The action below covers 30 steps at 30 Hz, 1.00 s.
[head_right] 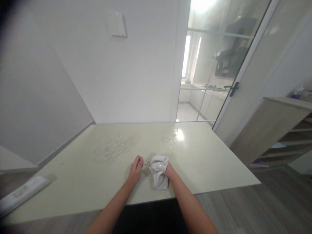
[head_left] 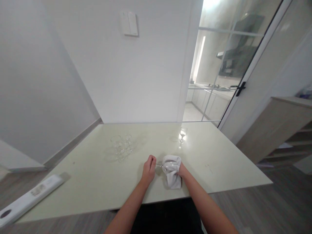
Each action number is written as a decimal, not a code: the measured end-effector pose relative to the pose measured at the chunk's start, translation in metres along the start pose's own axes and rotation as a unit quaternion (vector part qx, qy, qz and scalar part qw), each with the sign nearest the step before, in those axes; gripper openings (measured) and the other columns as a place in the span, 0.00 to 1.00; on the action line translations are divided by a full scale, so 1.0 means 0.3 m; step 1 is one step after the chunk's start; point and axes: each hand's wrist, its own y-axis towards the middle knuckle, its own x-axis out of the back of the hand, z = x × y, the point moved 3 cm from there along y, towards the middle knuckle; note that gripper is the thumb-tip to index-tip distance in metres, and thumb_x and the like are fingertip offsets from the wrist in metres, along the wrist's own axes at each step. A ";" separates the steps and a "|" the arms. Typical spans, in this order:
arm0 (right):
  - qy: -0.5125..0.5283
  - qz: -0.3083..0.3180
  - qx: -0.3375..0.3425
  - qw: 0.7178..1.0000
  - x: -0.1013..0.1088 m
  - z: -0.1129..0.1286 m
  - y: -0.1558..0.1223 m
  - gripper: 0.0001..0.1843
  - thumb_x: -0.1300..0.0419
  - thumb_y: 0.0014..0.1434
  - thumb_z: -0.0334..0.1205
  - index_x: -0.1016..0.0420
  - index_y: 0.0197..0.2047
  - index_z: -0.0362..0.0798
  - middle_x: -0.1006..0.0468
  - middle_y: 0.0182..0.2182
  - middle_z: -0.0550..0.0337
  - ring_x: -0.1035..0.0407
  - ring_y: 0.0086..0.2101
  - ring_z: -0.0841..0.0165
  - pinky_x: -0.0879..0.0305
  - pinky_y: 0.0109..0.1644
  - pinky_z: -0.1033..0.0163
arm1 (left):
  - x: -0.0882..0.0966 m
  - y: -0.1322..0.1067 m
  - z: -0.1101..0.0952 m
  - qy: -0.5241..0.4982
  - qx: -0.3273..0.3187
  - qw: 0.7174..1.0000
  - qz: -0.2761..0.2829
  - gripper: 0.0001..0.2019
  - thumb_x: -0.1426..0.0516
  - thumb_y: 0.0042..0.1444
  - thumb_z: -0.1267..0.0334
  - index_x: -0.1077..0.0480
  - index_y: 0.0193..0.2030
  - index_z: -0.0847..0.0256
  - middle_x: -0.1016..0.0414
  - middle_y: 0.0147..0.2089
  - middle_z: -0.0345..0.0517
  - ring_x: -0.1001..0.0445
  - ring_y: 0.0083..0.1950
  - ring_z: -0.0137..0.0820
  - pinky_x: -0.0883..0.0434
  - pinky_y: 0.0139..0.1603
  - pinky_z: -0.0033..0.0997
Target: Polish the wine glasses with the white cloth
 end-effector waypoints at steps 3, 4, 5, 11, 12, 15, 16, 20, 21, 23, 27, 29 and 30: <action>-0.012 0.003 0.000 1.000 -0.009 0.029 0.005 0.14 0.31 0.43 0.46 0.20 0.35 0.51 0.18 0.35 0.57 0.24 0.40 0.60 0.31 0.54 0.53 | 0.006 -0.003 -0.006 -0.003 -0.010 1.000 -0.002 0.13 0.54 0.63 0.53 0.41 0.32 0.58 0.44 0.25 0.35 0.42 0.28 0.28 0.43 0.30 0.27; -0.016 0.005 0.000 1.000 -0.011 0.039 0.006 0.14 0.31 0.43 0.46 0.20 0.35 0.51 0.18 0.36 0.56 0.24 0.40 0.60 0.31 0.54 0.53 | 0.008 -0.003 -0.008 -0.003 -0.011 1.000 -0.004 0.13 0.54 0.63 0.53 0.41 0.32 0.58 0.44 0.26 0.35 0.42 0.28 0.28 0.43 0.30 0.27; -0.020 0.007 0.000 1.000 -0.013 0.047 0.006 0.15 0.31 0.43 0.46 0.20 0.36 0.51 0.18 0.37 0.56 0.24 0.41 0.60 0.31 0.54 0.53 | 0.009 -0.003 -0.010 -0.003 -0.011 1.000 -0.005 0.13 0.54 0.63 0.53 0.41 0.32 0.58 0.44 0.26 0.35 0.42 0.28 0.28 0.43 0.30 0.27; -0.002 0.017 -0.020 1.000 -0.013 0.049 -0.001 0.16 0.32 0.46 0.46 0.20 0.38 0.47 0.18 0.38 0.54 0.24 0.40 0.61 0.30 0.52 0.54 | -0.001 0.006 -0.003 -0.005 0.009 1.000 -0.011 0.14 0.53 0.63 0.53 0.41 0.31 0.58 0.44 0.25 0.35 0.42 0.27 0.28 0.43 0.30 0.27; 0.013 0.029 -0.024 0.999 -0.013 0.045 -0.002 0.17 0.32 0.45 0.46 0.20 0.38 0.46 0.18 0.37 0.54 0.24 0.39 0.61 0.29 0.50 0.55 | -0.004 0.008 -0.001 -0.010 0.014 1.000 -0.011 0.14 0.53 0.63 0.53 0.41 0.30 0.58 0.44 0.25 0.35 0.42 0.27 0.28 0.43 0.30 0.27; 0.042 0.057 -0.012 0.997 -0.011 0.039 -0.004 0.18 0.32 0.46 0.46 0.20 0.39 0.45 0.18 0.36 0.54 0.25 0.38 0.62 0.29 0.49 0.56 | -0.011 0.012 0.005 -0.024 0.026 0.999 -0.007 0.15 0.53 0.63 0.52 0.41 0.30 0.58 0.43 0.24 0.35 0.42 0.27 0.28 0.42 0.30 0.27; 0.041 0.055 -0.004 0.998 -0.009 0.039 -0.004 0.18 0.32 0.46 0.47 0.20 0.39 0.45 0.18 0.37 0.53 0.25 0.39 0.61 0.30 0.51 0.55 | -0.011 0.012 0.005 -0.027 0.029 0.999 -0.005 0.15 0.53 0.62 0.52 0.41 0.30 0.58 0.43 0.24 0.35 0.41 0.27 0.28 0.42 0.30 0.27; 0.020 0.028 -0.003 0.999 -0.003 0.039 -0.006 0.18 0.36 0.52 0.49 0.19 0.41 0.46 0.19 0.41 0.50 0.26 0.44 0.59 0.33 0.55 0.52 | -0.010 0.013 -0.001 -0.038 0.037 0.999 0.001 0.15 0.53 0.62 0.51 0.41 0.30 0.58 0.42 0.25 0.36 0.41 0.27 0.28 0.41 0.30 0.27; 0.014 0.027 -0.012 0.999 -0.004 0.038 -0.006 0.18 0.36 0.52 0.49 0.19 0.40 0.46 0.19 0.41 0.50 0.26 0.44 0.59 0.33 0.54 0.52 | -0.009 0.013 -0.004 -0.040 0.038 0.998 0.001 0.15 0.53 0.62 0.51 0.41 0.30 0.58 0.42 0.25 0.36 0.41 0.27 0.28 0.41 0.30 0.27; 0.007 0.035 -0.026 0.999 -0.006 0.037 -0.007 0.17 0.35 0.51 0.49 0.19 0.40 0.47 0.18 0.40 0.51 0.26 0.43 0.59 0.32 0.54 0.52 | -0.008 0.013 -0.008 -0.039 0.038 0.998 -0.002 0.15 0.53 0.62 0.50 0.40 0.30 0.58 0.42 0.24 0.36 0.40 0.27 0.29 0.41 0.30 0.27; 0.013 0.062 -0.026 0.998 -0.004 0.039 -0.005 0.18 0.32 0.46 0.47 0.19 0.39 0.46 0.18 0.37 0.53 0.25 0.40 0.60 0.30 0.50 0.54 | -0.008 0.011 -0.010 -0.031 0.027 0.999 -0.007 0.15 0.52 0.62 0.51 0.40 0.29 0.58 0.42 0.24 0.36 0.40 0.27 0.28 0.41 0.30 0.27; 0.022 0.064 -0.018 0.998 -0.003 0.044 -0.004 0.20 0.32 0.44 0.48 0.20 0.39 0.46 0.18 0.37 0.53 0.25 0.39 0.61 0.30 0.49 0.56 | -0.009 0.010 -0.008 -0.031 0.021 0.999 -0.005 0.15 0.53 0.62 0.52 0.40 0.29 0.58 0.42 0.24 0.35 0.40 0.27 0.28 0.41 0.30 0.27; 0.027 0.064 -0.014 0.997 -0.004 0.049 -0.004 0.20 0.31 0.44 0.49 0.20 0.39 0.46 0.18 0.36 0.53 0.25 0.38 0.61 0.30 0.49 0.56 | -0.010 0.010 -0.006 -0.033 0.020 0.999 -0.002 0.15 0.53 0.63 0.52 0.40 0.29 0.58 0.42 0.24 0.35 0.40 0.27 0.28 0.41 0.30 0.27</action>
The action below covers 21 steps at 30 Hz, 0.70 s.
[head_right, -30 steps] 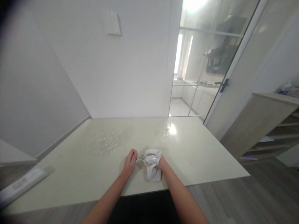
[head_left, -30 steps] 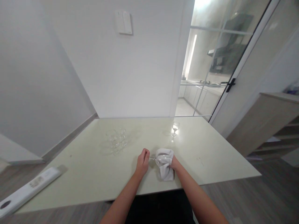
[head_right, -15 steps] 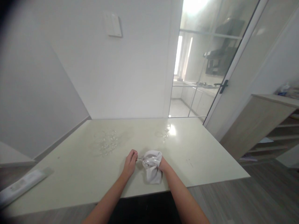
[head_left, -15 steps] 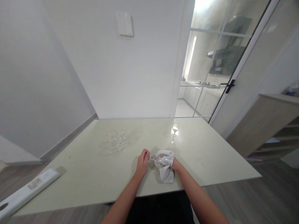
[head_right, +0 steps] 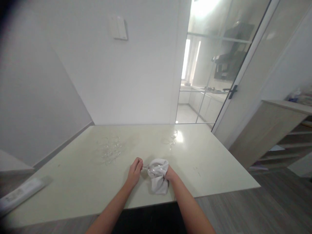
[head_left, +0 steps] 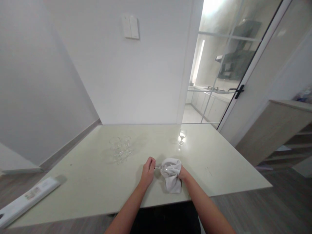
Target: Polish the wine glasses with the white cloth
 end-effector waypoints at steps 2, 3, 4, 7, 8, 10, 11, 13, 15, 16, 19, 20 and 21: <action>0.009 -0.003 0.005 1.000 -0.005 0.012 0.000 0.19 0.33 0.46 0.51 0.19 0.37 0.46 0.18 0.35 0.53 0.25 0.38 0.60 0.30 0.49 0.56 | -0.001 0.000 0.004 -0.004 0.000 1.000 0.003 0.15 0.53 0.63 0.52 0.40 0.29 0.58 0.42 0.24 0.35 0.40 0.27 0.28 0.41 0.30 0.27; 0.009 -0.008 0.004 1.000 -0.008 0.019 0.000 0.18 0.34 0.48 0.52 0.19 0.37 0.46 0.18 0.36 0.52 0.25 0.39 0.60 0.30 0.49 0.56 | -0.001 0.000 0.006 -0.007 0.002 1.000 0.004 0.15 0.53 0.63 0.52 0.40 0.29 0.58 0.41 0.24 0.35 0.40 0.27 0.28 0.41 0.30 0.27; 0.005 -0.015 0.002 1.000 -0.011 0.024 0.000 0.18 0.36 0.50 0.52 0.19 0.37 0.46 0.18 0.36 0.52 0.25 0.39 0.61 0.30 0.49 0.56 | -0.001 0.001 0.007 -0.010 0.004 1.000 0.003 0.15 0.53 0.63 0.52 0.40 0.29 0.58 0.41 0.24 0.35 0.40 0.27 0.28 0.41 0.30 0.27; -0.015 -0.028 -0.017 0.999 -0.017 0.031 -0.002 0.17 0.37 0.53 0.51 0.19 0.38 0.45 0.18 0.37 0.51 0.25 0.39 0.61 0.30 0.49 0.55 | 0.000 0.003 0.008 -0.015 0.009 1.000 -0.001 0.16 0.53 0.63 0.51 0.40 0.29 0.58 0.42 0.24 0.35 0.41 0.27 0.28 0.41 0.30 0.27; -0.021 -0.025 -0.023 0.999 -0.017 0.029 -0.002 0.17 0.36 0.52 0.50 0.19 0.38 0.45 0.18 0.37 0.51 0.25 0.39 0.61 0.31 0.49 0.54 | 0.001 0.003 0.007 -0.015 0.009 1.000 0.001 0.16 0.53 0.63 0.51 0.40 0.29 0.58 0.42 0.24 0.35 0.41 0.27 0.28 0.41 0.30 0.27; -0.025 -0.016 -0.029 0.999 -0.014 0.021 -0.004 0.16 0.35 0.51 0.49 0.19 0.38 0.46 0.18 0.37 0.52 0.25 0.38 0.61 0.31 0.50 0.54 | 0.001 0.004 0.003 -0.013 0.005 1.000 0.005 0.16 0.53 0.63 0.50 0.41 0.29 0.58 0.42 0.24 0.35 0.41 0.27 0.28 0.41 0.30 0.27; -0.024 -0.012 -0.031 0.999 -0.012 0.016 -0.004 0.16 0.35 0.50 0.48 0.19 0.38 0.46 0.18 0.36 0.53 0.25 0.38 0.62 0.31 0.50 0.54 | 0.001 0.003 0.001 -0.013 0.003 1.000 0.008 0.16 0.53 0.63 0.50 0.41 0.29 0.58 0.42 0.24 0.35 0.41 0.27 0.28 0.41 0.30 0.27; -0.015 -0.004 -0.033 0.999 -0.007 0.006 -0.005 0.16 0.33 0.48 0.47 0.19 0.38 0.46 0.18 0.36 0.53 0.25 0.37 0.62 0.31 0.49 0.55 | 0.001 0.003 -0.002 -0.014 0.000 1.000 0.009 0.16 0.53 0.63 0.50 0.40 0.29 0.58 0.42 0.24 0.35 0.41 0.27 0.28 0.41 0.30 0.27; 0.000 0.003 -0.030 1.000 -0.003 -0.001 -0.004 0.17 0.32 0.46 0.47 0.19 0.38 0.46 0.18 0.35 0.54 0.25 0.37 0.62 0.30 0.49 0.56 | -0.001 0.003 0.000 -0.019 0.002 1.000 0.006 0.17 0.52 0.62 0.49 0.40 0.29 0.58 0.42 0.24 0.35 0.40 0.27 0.28 0.41 0.30 0.27; 0.007 0.004 -0.028 1.000 -0.001 -0.005 -0.004 0.18 0.32 0.45 0.47 0.19 0.38 0.47 0.18 0.35 0.54 0.25 0.37 0.62 0.30 0.49 0.56 | -0.002 0.004 0.002 -0.024 0.006 1.000 0.004 0.17 0.52 0.62 0.49 0.40 0.29 0.58 0.41 0.24 0.36 0.40 0.27 0.28 0.41 0.29 0.27; 0.015 -0.038 -0.043 0.998 0.015 -0.030 -0.005 0.19 0.31 0.41 0.52 0.20 0.34 0.48 0.18 0.35 0.54 0.25 0.40 0.59 0.32 0.52 0.53 | -0.006 0.012 0.014 -0.053 0.035 0.998 -0.006 0.17 0.51 0.61 0.47 0.40 0.30 0.58 0.40 0.25 0.36 0.40 0.26 0.27 0.42 0.26 0.26; 0.018 -0.077 -0.058 0.995 0.026 -0.046 -0.007 0.20 0.32 0.41 0.55 0.20 0.33 0.48 0.18 0.35 0.53 0.26 0.41 0.58 0.33 0.54 0.52 | -0.005 0.016 0.018 -0.068 0.049 0.996 -0.014 0.17 0.51 0.60 0.47 0.40 0.30 0.58 0.40 0.25 0.36 0.41 0.25 0.27 0.42 0.24 0.25; 0.022 -0.122 -0.074 0.990 0.038 -0.064 -0.011 0.22 0.34 0.42 0.58 0.20 0.33 0.48 0.18 0.36 0.52 0.26 0.43 0.57 0.34 0.55 0.50 | -0.004 0.020 0.023 -0.086 0.064 0.994 -0.027 0.17 0.51 0.59 0.46 0.40 0.30 0.58 0.41 0.25 0.35 0.41 0.24 0.26 0.43 0.23 0.25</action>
